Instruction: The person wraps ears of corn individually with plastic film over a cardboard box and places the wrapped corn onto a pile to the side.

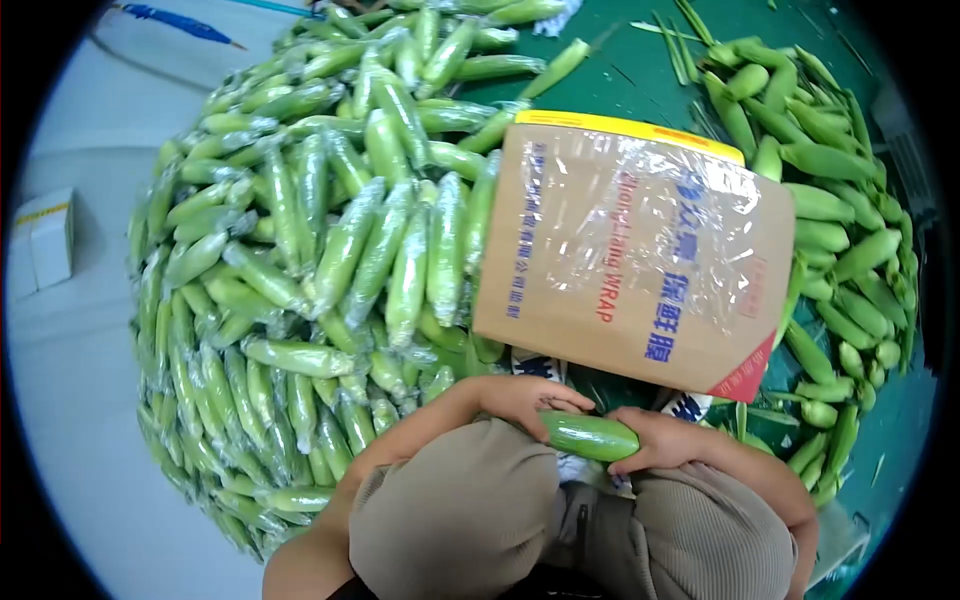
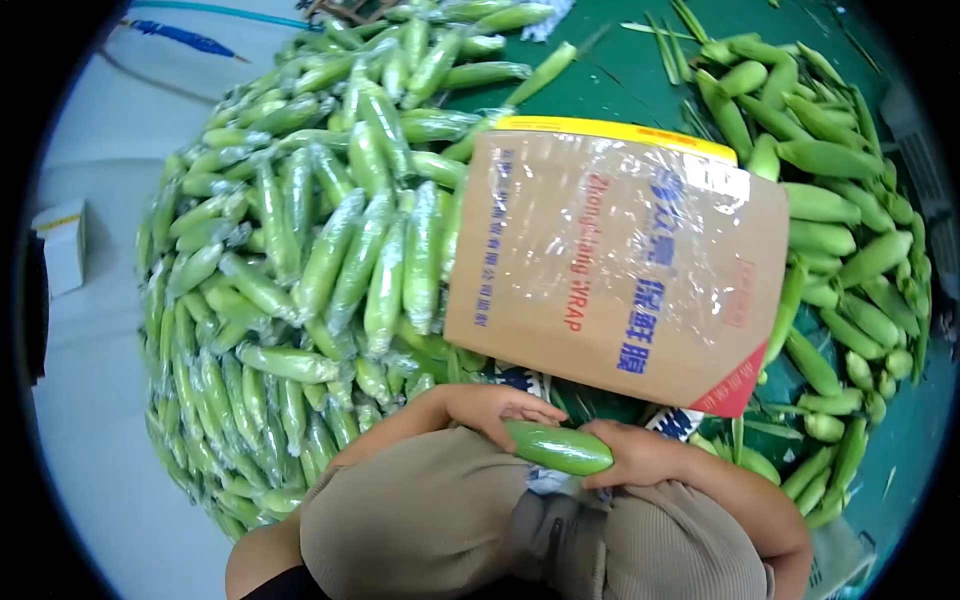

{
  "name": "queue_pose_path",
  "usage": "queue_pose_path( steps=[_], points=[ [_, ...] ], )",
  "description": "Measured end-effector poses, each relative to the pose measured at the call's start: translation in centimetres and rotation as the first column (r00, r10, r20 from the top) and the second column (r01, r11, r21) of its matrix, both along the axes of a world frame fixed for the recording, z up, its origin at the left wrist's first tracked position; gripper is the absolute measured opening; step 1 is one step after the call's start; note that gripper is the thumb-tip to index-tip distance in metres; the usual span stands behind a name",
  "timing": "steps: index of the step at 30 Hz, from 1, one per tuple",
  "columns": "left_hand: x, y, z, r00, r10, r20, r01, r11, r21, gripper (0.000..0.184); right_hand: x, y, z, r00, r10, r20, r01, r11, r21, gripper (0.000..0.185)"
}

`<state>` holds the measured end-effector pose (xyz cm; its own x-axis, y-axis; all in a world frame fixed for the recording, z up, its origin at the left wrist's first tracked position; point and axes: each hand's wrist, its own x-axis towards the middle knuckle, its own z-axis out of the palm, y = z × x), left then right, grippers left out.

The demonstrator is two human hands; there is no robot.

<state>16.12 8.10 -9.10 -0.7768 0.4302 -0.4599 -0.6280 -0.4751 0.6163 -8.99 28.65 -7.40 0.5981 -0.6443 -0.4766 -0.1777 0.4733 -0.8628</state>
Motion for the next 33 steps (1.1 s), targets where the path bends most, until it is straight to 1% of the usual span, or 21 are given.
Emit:
queue_pose_path(
  steps=[1,3,5,6,7,9,13,14,16,17,18,20,22,24,25,26,28,29,30,32,33],
  points=[
    [0.7,-0.7,1.6,0.986,0.149,0.068,-0.149,0.989,0.001,0.078,0.3,-0.3,0.5,1.000,-0.021,0.000,0.021,0.997,0.080,0.084],
    [3.6,-2.0,4.5,0.887,0.454,0.084,-0.453,0.891,-0.028,0.061,0.9,-1.2,1.2,0.987,-0.161,-0.013,0.160,0.985,-0.063,0.087],
    [2.8,-0.4,5.0,0.373,0.910,-0.183,-0.903,0.401,0.155,0.056,1.9,-4.0,2.4,0.947,-0.316,-0.056,0.288,0.913,-0.288,0.095],
    [0.6,-0.2,5.9,0.206,0.947,-0.245,-0.959,0.245,0.142,0.057,3.2,-6.6,3.8,0.914,-0.395,-0.094,0.320,0.843,-0.434,0.100],
    [-1.5,0.0,6.8,0.042,0.949,-0.313,-0.988,0.085,0.126,0.057,5.5,-9.1,5.6,0.858,-0.513,-0.028,0.424,0.739,-0.524,0.106],
    [-4.6,-0.6,7.7,-0.001,0.881,-0.473,-0.996,-0.043,-0.077,0.060,7.1,-12.6,7.6,0.797,-0.602,0.048,0.493,0.603,-0.627,0.112],
    [0.4,-1.3,10.3,0.125,0.852,-0.509,-0.926,-0.084,-0.368,0.085,4.2,-12.3,8.4,0.818,-0.572,-0.053,0.350,0.570,-0.744,0.103],
    [2.1,-1.5,10.4,-0.004,0.852,-0.523,-0.885,-0.247,-0.395,0.086,1.9,-11.0,7.7,0.799,-0.590,-0.118,0.292,0.552,-0.781,0.099],
    [6.1,-2.6,9.2,-0.118,0.798,-0.591,-0.571,-0.542,-0.616,0.087,-2.5,-7.7,5.0,0.558,-0.821,-0.120,0.452,0.423,-0.785,0.076],
    [9.4,-3.7,6.9,-0.042,0.790,-0.612,-0.379,-0.579,-0.721,0.083,-4.5,-6.0,3.8,0.412,-0.911,-0.023,0.626,0.301,-0.719,0.067],
    [14.9,-4.4,2.7,0.166,0.751,-0.639,-0.162,-0.618,-0.769,0.079,-6.5,-4.3,2.8,0.220,-0.975,0.039,0.752,0.144,-0.644,0.057],
    [15.7,-6.1,-0.1,0.415,0.756,-0.507,0.031,-0.568,-0.822,0.081,-13.1,2.3,-0.8,-0.273,-0.962,0.022,0.644,-0.200,-0.739,0.053],
    [15.0,-7.3,2.4,0.716,0.542,-0.441,0.230,-0.779,-0.584,0.084,-18.0,8.9,-4.0,-0.527,-0.835,-0.160,0.389,-0.070,-0.919,0.050],
    [11.1,-7.1,4.3,0.843,0.237,-0.483,0.105,-0.953,-0.285,0.088,-20.9,14.7,-8.5,-0.756,-0.534,-0.380,0.438,0.019,-0.899,0.057],
    [8.9,-7.4,4.5,0.834,0.167,-0.526,0.030,-0.966,-0.259,0.090,-21.2,17.0,-10.5,-0.686,-0.452,-0.570,0.554,0.183,-0.812,0.061],
    [6.4,-6.1,5.1,0.787,0.136,-0.602,-0.153,-0.902,-0.404,0.079,-20.8,18.9,-11.5,-0.578,-0.351,-0.737,0.663,0.325,-0.674,0.066],
    [0.0,-4.4,5.4,0.670,0.148,-0.728,-0.496,-0.639,-0.587,0.059,-19.3,18.3,-11.9,-0.380,-0.481,-0.790,0.774,0.302,-0.556,0.069],
    [-2.4,-4.5,5.7,0.739,0.064,-0.671,-0.541,-0.537,-0.647,0.059,-18.6,17.1,-12.3,-0.266,-0.547,-0.794,0.819,0.305,-0.485,0.071],
    [-4.7,-5.0,5.9,0.791,-0.031,-0.612,-0.564,-0.426,-0.707,0.059,-18.0,15.2,-12.7,-0.324,-0.610,-0.723,0.783,0.256,-0.567,0.067],
    [-8.4,-5.9,4.4,0.828,-0.192,-0.526,-0.559,-0.336,-0.758,0.060,-17.4,11.8,-13.6,-0.192,-0.588,-0.786,0.743,0.436,-0.508,0.063],
    [-10.4,-5.8,4.4,0.874,-0.257,-0.413,-0.483,-0.372,-0.793,0.059,-17.1,10.6,-14.9,-0.224,-0.578,-0.784,0.787,0.367,-0.496,0.056]
  ],
)
